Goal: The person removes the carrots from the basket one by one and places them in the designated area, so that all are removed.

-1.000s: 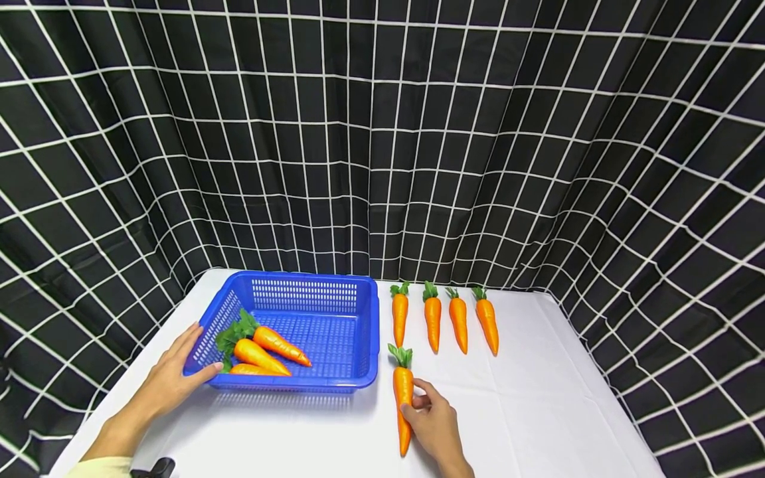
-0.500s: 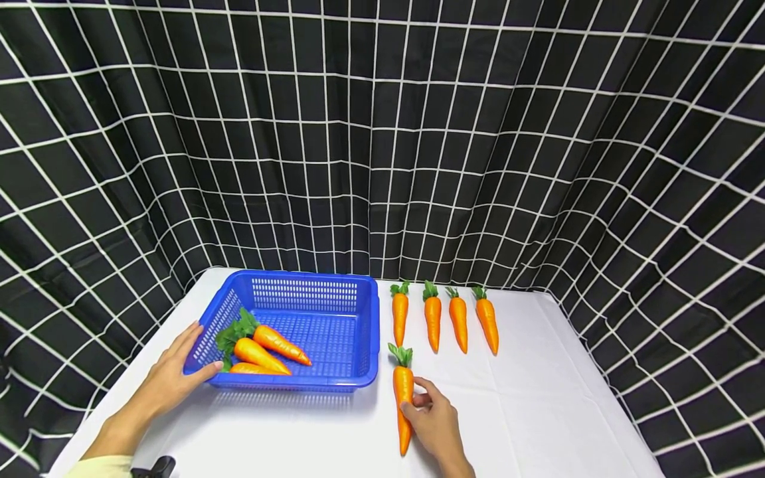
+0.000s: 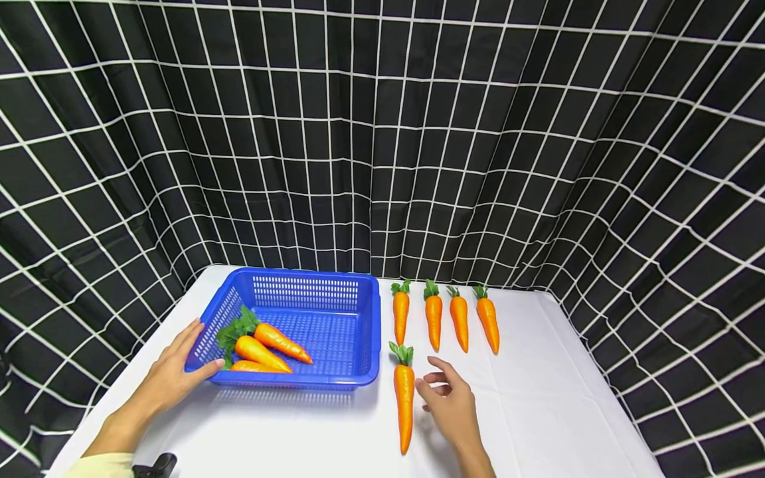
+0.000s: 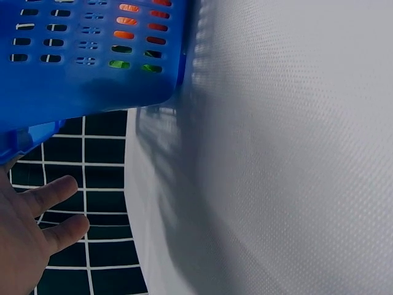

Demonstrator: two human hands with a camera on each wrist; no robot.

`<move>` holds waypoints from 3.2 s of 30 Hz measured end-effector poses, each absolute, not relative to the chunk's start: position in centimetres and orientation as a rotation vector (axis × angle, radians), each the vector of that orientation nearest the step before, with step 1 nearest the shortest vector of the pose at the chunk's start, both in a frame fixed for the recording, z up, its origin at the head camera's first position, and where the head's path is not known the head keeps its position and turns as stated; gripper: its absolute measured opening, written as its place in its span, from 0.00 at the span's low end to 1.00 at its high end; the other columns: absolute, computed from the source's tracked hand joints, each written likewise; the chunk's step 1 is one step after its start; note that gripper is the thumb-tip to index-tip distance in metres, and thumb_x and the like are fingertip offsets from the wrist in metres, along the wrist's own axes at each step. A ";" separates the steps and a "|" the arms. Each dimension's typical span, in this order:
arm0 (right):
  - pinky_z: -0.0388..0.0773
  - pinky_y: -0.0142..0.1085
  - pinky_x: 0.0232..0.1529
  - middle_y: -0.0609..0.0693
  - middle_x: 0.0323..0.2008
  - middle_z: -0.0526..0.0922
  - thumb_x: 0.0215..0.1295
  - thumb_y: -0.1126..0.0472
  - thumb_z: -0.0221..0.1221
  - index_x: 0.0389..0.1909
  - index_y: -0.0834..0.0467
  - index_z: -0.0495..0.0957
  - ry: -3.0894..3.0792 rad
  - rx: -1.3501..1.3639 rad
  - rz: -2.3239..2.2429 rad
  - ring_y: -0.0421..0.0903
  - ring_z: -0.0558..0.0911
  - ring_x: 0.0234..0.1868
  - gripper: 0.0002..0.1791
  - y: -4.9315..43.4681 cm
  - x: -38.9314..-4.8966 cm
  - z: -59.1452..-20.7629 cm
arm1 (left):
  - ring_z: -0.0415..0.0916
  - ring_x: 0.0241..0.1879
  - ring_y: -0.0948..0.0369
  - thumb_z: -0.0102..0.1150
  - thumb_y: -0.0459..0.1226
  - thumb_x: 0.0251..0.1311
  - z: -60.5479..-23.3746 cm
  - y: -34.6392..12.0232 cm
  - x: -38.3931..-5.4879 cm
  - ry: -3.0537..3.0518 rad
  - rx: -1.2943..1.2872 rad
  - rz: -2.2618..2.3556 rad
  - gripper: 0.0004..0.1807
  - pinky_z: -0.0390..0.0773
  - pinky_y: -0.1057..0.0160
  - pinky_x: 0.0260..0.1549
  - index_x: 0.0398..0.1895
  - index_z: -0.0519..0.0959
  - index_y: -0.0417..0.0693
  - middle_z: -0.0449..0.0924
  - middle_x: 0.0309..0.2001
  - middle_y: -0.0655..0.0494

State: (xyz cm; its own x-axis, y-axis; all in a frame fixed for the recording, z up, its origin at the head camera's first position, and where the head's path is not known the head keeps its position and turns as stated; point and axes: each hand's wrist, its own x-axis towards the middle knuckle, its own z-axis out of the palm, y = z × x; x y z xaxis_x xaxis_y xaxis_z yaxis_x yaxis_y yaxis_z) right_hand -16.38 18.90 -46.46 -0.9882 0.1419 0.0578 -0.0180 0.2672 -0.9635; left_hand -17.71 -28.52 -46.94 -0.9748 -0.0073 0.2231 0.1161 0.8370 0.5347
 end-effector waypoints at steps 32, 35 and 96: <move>0.83 0.42 0.32 0.72 0.43 0.75 0.65 0.68 0.59 0.60 0.66 0.70 -1.978 0.609 2.216 0.54 0.81 0.33 0.23 13.3 -21.0 -34.1 | 0.56 0.61 0.32 0.58 0.62 0.57 -46.6 -28.6 -18.1 -2.809 -0.075 -0.844 0.53 0.56 0.28 0.50 0.74 0.51 0.38 0.47 0.74 0.41; 0.83 0.42 0.32 0.73 0.43 0.75 0.65 0.68 0.59 0.60 0.66 0.71 -1.956 0.643 2.231 0.53 0.82 0.32 0.22 12.4 -21.7 -33.6 | 0.56 0.61 0.32 0.58 0.61 0.57 -46.6 -28.5 -18.1 -2.814 -0.071 -0.848 0.53 0.56 0.28 0.50 0.74 0.51 0.38 0.46 0.74 0.41; 0.75 0.60 0.45 0.66 0.48 0.76 0.67 0.66 0.59 0.67 0.57 0.67 -2.360 1.202 2.280 0.58 0.80 0.43 0.28 -1.0 -32.6 -38.7 | 0.57 0.60 0.33 0.60 0.59 0.57 -46.7 -28.3 -17.7 -2.812 -0.062 -0.858 0.51 0.57 0.31 0.49 0.74 0.53 0.37 0.48 0.73 0.40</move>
State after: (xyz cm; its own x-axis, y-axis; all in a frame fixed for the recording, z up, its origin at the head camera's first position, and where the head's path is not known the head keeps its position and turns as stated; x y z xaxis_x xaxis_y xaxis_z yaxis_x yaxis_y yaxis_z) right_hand -32.64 -0.96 -38.70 -0.7090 -0.6759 0.2013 -0.2244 -0.0544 -0.9730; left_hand -17.68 -28.27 -46.67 -0.9789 -0.0186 0.2033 0.0981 0.8307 0.5480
